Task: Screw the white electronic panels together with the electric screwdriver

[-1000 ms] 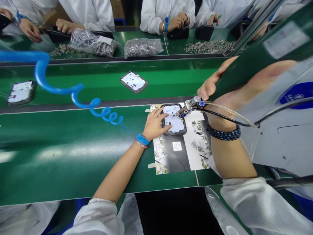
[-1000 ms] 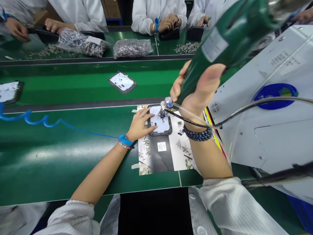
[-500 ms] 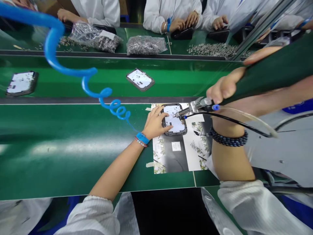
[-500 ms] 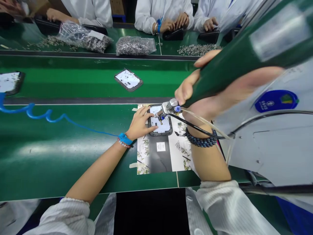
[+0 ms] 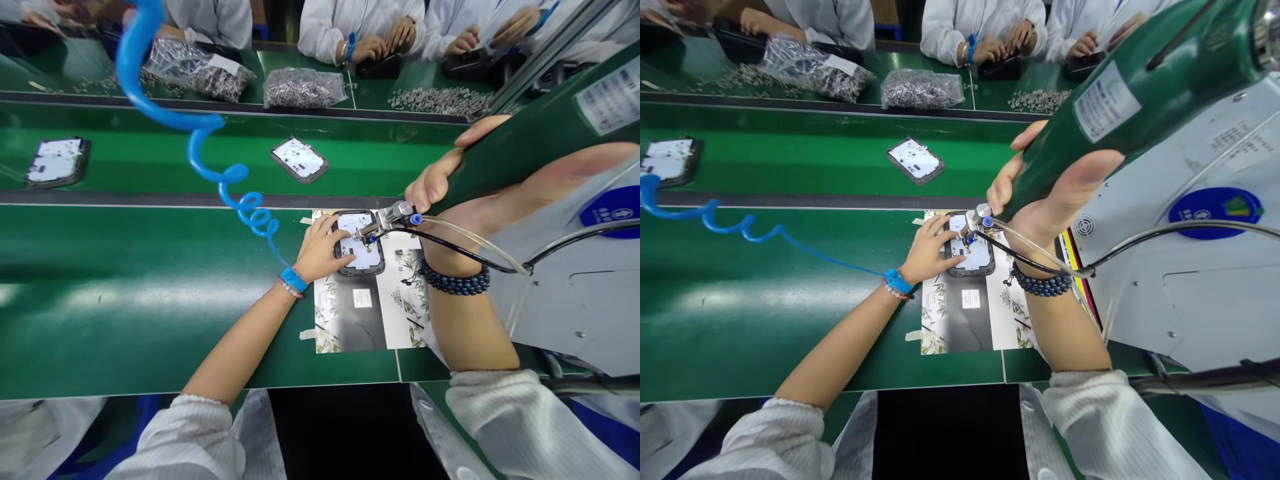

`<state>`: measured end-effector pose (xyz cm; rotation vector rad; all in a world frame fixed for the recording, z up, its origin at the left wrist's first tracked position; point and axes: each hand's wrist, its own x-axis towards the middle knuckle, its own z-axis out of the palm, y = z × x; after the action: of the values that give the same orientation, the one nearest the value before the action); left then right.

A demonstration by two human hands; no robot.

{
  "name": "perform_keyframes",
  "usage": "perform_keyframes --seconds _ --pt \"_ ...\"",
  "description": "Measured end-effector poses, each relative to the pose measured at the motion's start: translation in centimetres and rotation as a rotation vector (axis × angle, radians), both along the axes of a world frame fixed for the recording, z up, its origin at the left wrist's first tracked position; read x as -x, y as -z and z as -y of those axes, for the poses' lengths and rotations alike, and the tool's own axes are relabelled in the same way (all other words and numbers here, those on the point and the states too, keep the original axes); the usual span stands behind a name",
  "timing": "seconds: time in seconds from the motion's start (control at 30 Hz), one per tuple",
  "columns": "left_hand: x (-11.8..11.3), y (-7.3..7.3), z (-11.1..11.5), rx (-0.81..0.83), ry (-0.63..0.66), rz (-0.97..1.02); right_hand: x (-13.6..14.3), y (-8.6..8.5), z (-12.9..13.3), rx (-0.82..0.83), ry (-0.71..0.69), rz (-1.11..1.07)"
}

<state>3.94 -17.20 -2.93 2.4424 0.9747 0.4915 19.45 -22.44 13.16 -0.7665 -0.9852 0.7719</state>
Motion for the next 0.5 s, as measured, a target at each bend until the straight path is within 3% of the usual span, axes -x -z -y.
perform_keyframes --seconds 0.5 --pt "-0.04 -0.07 0.07 -0.004 0.006 -0.005 0.19 -0.48 -0.04 0.034 0.041 0.019"
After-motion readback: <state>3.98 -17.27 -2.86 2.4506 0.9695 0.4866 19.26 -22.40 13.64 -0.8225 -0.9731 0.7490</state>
